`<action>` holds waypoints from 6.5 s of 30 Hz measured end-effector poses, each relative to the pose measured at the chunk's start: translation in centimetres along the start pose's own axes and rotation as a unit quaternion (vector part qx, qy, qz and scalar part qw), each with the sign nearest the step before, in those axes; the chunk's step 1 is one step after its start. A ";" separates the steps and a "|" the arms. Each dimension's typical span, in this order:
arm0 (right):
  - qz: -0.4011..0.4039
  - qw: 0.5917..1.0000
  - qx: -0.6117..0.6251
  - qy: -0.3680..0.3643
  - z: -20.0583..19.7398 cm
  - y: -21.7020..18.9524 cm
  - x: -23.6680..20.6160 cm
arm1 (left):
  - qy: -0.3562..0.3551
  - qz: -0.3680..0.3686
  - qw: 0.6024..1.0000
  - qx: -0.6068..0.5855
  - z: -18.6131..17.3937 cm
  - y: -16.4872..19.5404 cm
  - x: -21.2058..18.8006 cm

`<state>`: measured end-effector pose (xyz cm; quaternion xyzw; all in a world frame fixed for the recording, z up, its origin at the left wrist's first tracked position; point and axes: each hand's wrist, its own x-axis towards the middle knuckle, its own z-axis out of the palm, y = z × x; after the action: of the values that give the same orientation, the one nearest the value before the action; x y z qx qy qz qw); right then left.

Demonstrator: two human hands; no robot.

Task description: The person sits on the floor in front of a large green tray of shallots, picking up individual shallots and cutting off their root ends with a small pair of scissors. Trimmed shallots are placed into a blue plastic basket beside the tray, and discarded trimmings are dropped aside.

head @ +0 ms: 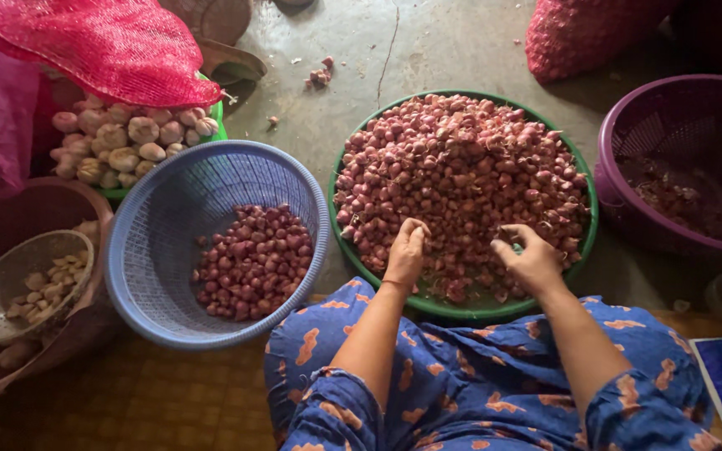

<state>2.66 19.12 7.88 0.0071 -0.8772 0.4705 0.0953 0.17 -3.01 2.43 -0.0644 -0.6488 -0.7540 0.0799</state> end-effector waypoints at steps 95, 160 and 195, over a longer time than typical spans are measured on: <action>0.079 0.943 0.304 -0.114 1.9 -0.3 -2.0 | -0.074 -0.187 0.941 -0.273 1.8 0.2 -2.5; 0.035 0.979 0.171 -0.110 2.8 -0.5 -3.2 | -0.070 -0.132 0.974 -0.172 1.9 0.6 -2.9; -0.009 0.937 0.319 -0.144 3.1 -1.1 -1.4 | -0.060 -0.103 0.971 -0.205 2.3 0.9 -1.5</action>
<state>3.61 15.86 6.89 0.1130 -0.6856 0.7183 -0.0349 1.79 -0.81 3.34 -0.0578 -0.4868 -0.8700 -0.0523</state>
